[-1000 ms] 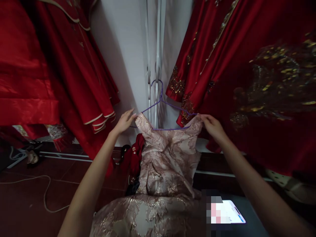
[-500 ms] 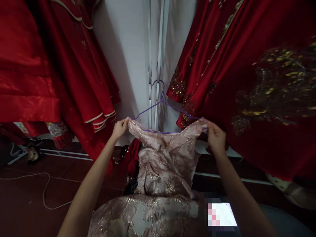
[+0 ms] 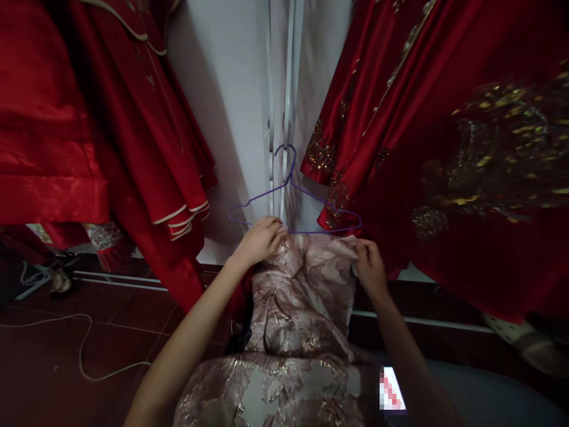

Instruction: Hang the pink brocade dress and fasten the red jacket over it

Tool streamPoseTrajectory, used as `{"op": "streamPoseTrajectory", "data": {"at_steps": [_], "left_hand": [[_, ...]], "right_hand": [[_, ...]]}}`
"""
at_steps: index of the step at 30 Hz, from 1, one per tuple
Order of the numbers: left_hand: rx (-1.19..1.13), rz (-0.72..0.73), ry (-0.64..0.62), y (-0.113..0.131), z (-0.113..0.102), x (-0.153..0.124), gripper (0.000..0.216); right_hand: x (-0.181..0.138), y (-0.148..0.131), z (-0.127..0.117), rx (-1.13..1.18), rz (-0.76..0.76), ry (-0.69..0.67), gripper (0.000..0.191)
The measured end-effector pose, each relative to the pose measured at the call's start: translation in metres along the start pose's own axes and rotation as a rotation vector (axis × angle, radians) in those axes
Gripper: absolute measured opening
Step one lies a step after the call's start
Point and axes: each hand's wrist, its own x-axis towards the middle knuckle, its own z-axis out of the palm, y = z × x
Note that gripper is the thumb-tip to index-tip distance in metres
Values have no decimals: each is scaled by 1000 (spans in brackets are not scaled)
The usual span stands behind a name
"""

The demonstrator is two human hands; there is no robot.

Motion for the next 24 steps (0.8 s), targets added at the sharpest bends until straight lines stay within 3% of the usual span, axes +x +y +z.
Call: {"op": "streamPoseTrajectory", "data": {"at_steps": [3, 7, 11, 15, 24], "left_hand": [[-2, 74, -89, 16, 33, 15, 24], [41, -16, -14, 32, 67, -4, 24], [35, -16, 27, 41, 61, -27, 23], [28, -1, 11, 40, 47, -30, 21], [-18, 11, -39, 40, 45, -25, 23]], "right_hand": [[2, -28, 5, -72, -73, 71, 32], [15, -25, -12, -160, -31, 246, 33], [23, 0, -37, -198, 54, 376, 32], [26, 10, -42, -180, 24, 421, 30], [45, -23, -19, -65, -142, 306, 28]]}}
